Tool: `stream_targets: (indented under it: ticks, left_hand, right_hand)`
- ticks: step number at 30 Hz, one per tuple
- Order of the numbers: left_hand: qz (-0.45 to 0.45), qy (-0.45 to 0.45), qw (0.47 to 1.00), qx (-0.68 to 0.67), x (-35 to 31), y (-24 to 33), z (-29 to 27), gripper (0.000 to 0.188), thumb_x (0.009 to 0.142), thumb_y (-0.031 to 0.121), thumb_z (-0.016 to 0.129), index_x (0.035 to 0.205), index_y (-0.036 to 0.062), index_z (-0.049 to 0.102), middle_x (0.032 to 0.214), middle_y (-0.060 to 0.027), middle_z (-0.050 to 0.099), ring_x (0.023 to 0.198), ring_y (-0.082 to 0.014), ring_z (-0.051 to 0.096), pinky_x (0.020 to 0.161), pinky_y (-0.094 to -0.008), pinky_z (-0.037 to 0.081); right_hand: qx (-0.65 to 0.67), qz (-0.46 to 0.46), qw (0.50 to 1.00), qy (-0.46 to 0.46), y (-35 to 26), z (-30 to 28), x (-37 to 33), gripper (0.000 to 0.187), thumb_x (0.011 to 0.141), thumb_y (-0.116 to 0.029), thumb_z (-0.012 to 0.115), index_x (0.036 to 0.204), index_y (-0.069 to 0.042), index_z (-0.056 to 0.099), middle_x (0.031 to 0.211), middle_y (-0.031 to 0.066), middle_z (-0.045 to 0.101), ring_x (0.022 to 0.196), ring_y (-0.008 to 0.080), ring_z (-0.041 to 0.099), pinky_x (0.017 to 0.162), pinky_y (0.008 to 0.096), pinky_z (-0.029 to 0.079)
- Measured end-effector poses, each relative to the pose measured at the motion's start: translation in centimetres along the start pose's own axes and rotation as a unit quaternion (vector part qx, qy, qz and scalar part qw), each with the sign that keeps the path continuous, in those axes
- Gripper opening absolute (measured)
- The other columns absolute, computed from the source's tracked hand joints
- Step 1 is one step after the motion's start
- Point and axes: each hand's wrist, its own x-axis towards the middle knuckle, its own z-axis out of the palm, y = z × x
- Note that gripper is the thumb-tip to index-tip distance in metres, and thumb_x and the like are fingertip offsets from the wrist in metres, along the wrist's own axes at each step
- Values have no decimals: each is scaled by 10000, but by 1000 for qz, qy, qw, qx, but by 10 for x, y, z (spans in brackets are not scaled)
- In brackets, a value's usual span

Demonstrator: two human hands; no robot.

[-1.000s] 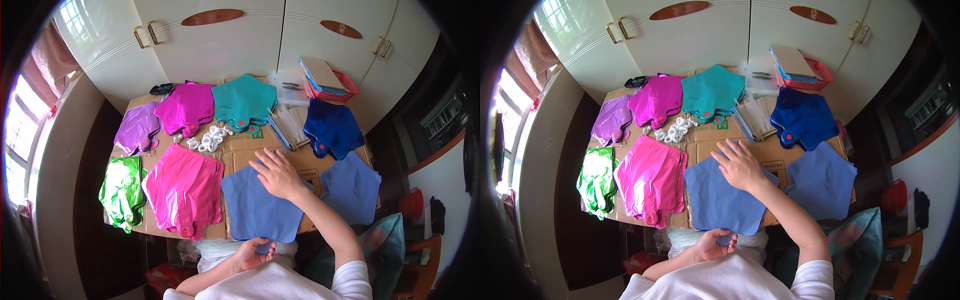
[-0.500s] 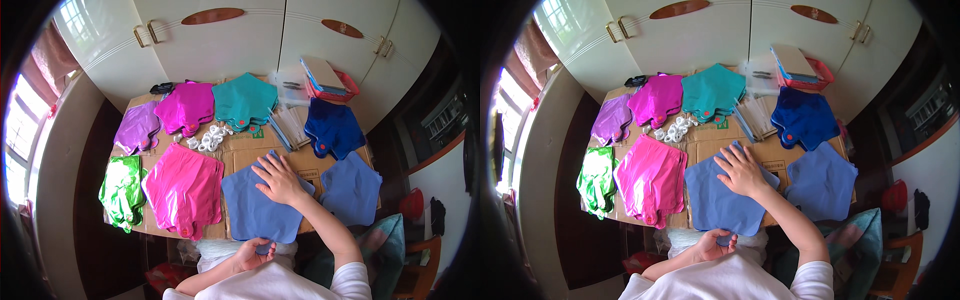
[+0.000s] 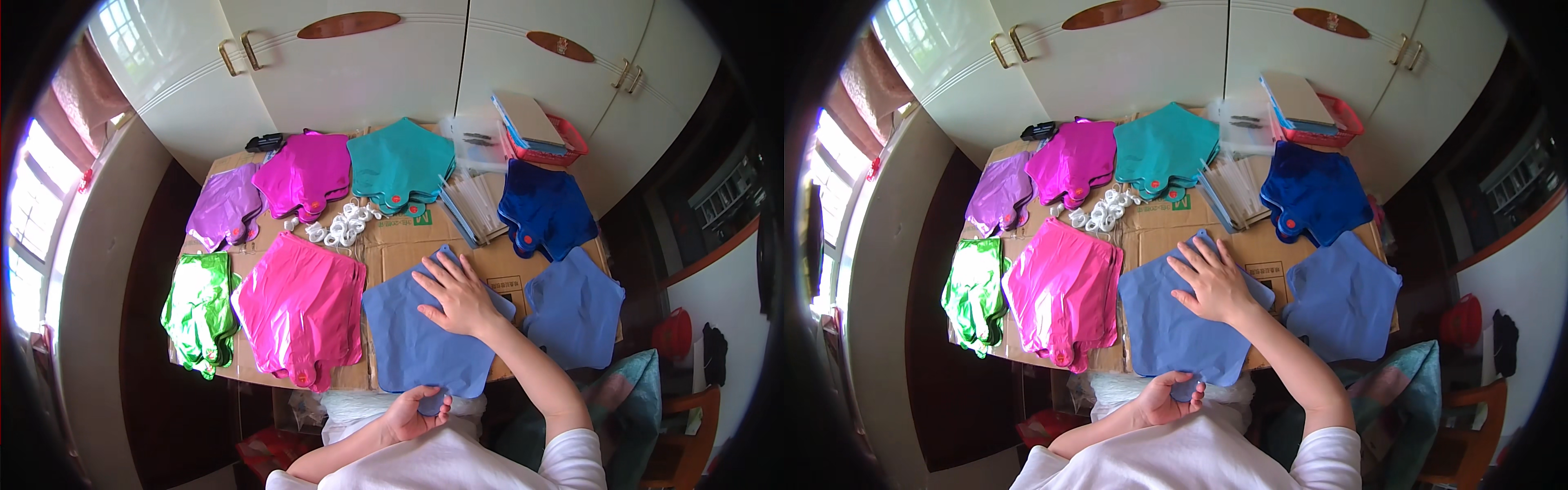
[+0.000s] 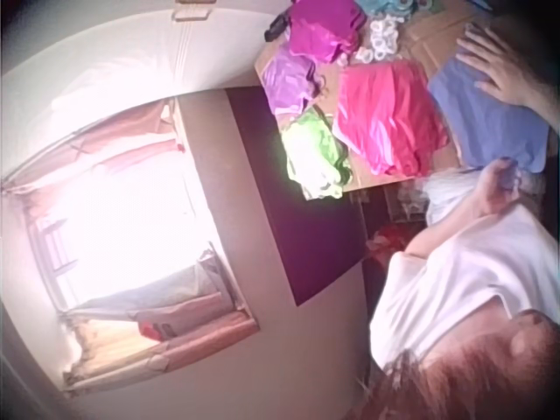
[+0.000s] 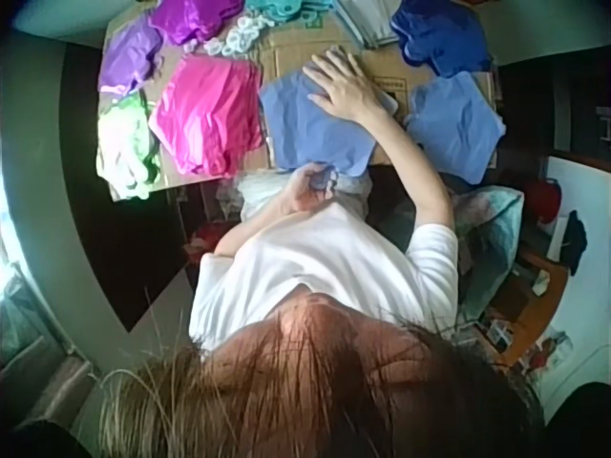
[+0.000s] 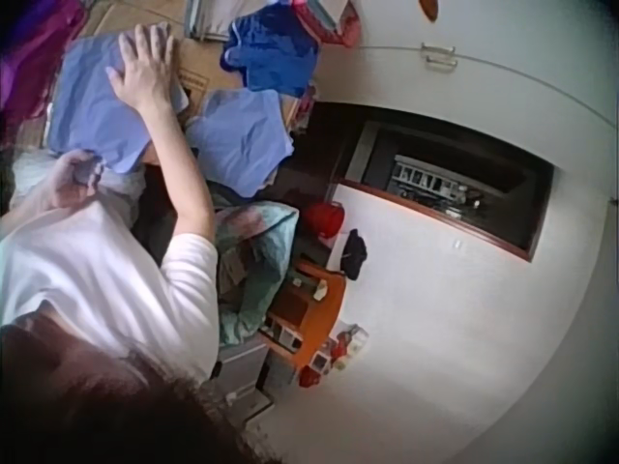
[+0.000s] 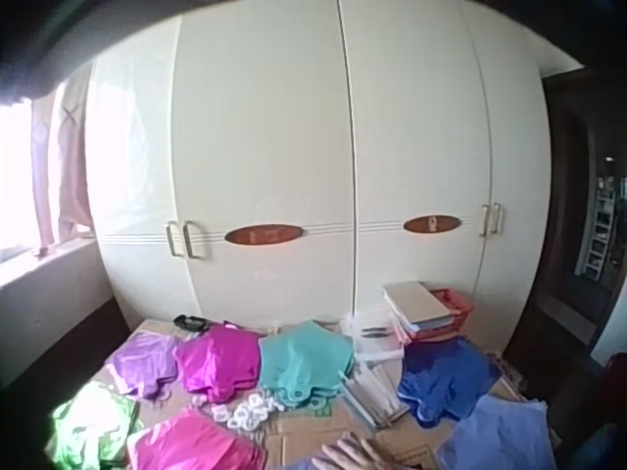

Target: Folding various colored plastic items and placing them into clear plastic packaging sleeves.

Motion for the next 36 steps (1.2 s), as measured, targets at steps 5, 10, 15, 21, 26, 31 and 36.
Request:
stream_targets:
  ticks: [5,10,15,21,26,31,36]
  left_hand:
    - [-5,-9,1000,-6,2,0,-4,173,914,145,486,953,-16,536,880,-106,611,759,-191,545,735,-312,469]
    - [0,-6,1000,6,1,-1,-1,169,921,136,476,947,-21,534,868,-101,607,759,-179,543,732,-311,466]
    - [4,7,1000,-4,1,-2,0,171,921,141,479,943,-21,530,857,-98,599,747,-179,532,727,-305,464]
    - [-1,24,998,61,-8,0,10,267,928,155,467,1082,-55,528,1022,-150,625,924,-246,603,846,-350,491]
    - [62,38,988,133,-45,5,37,299,931,115,480,1172,-62,500,1107,-183,618,1070,-301,605,912,-395,508]
    - [279,159,905,279,-62,41,57,301,913,99,546,1172,-51,512,1075,-135,627,1017,-236,621,842,-393,528]
    - [366,328,480,727,-51,79,59,291,818,232,690,931,-18,592,659,-87,632,577,-209,637,542,-345,500]
  right_hand:
    - [-4,-2,1000,-1,0,-1,0,561,848,-441,610,1322,-155,524,1415,125,439,1350,333,339,1102,545,235]
    - [-25,-24,999,31,-7,-5,0,519,827,-413,635,1265,-143,568,1375,130,469,1310,321,382,1095,527,253]
    - [24,-25,999,4,-29,-11,-11,518,812,-401,652,1255,-146,566,1346,110,478,1278,308,405,1070,514,283]
    - [27,-28,999,1,-28,-6,-19,527,812,-399,645,1266,-146,557,1349,112,471,1277,305,402,1072,513,279]
    - [37,-32,999,5,-28,-9,-19,505,817,-383,636,1250,-133,566,1338,127,477,1266,309,412,1076,520,273]
    - [37,-29,999,7,-28,-7,-19,500,824,-387,623,1253,-136,566,1342,119,477,1273,307,409,1083,531,264]
    - [41,-28,999,1,-27,-9,-18,484,831,-375,615,1260,-154,568,1353,98,483,1288,292,401,1089,536,254]
